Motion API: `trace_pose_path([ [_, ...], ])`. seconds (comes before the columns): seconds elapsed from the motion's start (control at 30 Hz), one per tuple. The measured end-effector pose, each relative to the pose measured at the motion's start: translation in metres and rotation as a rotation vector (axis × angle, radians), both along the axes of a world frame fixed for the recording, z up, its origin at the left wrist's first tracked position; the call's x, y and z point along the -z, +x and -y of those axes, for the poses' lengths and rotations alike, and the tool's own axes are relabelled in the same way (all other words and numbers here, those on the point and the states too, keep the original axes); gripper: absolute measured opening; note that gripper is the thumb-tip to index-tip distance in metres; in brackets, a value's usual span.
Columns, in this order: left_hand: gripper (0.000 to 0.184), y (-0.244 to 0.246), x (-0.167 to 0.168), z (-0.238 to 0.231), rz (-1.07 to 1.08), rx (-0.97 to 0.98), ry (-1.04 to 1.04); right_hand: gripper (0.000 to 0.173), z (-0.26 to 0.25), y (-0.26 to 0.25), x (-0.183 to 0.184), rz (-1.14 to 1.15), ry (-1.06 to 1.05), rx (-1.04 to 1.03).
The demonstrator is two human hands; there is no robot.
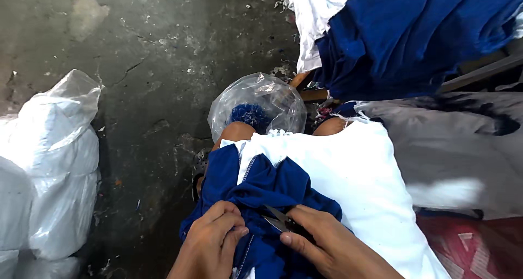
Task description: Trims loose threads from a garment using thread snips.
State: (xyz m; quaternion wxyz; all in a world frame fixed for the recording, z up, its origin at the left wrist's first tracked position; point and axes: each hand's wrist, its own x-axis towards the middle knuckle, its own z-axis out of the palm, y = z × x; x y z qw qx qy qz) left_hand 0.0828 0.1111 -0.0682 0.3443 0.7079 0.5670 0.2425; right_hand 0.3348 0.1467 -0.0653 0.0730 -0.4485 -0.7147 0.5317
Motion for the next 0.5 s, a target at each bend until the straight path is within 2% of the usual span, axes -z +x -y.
trace_pose_path([
  [0.13, 0.025, -0.015, 0.003, -0.003, 0.092, 0.059, -0.031, 0.054, -0.001, 0.000, 0.000, -0.021, 0.008, -0.006],
  [0.3, 0.024, -0.013, 0.000, -0.005, 0.013, 0.061, -0.114, 0.056, -0.002, -0.008, -0.008, 0.099, 0.049, -0.120],
  [0.43, 0.024, -0.006, -0.001, -0.010, -0.024, 0.028, -0.166, 0.048, 0.012, -0.021, 0.016, 0.172, 0.531, -0.080],
  [0.5, 0.026, -0.008, 0.000, -0.013, 0.030, 0.009, -0.189, 0.046, 0.011, -0.021, 0.020, 0.175, 0.569, -0.063],
])
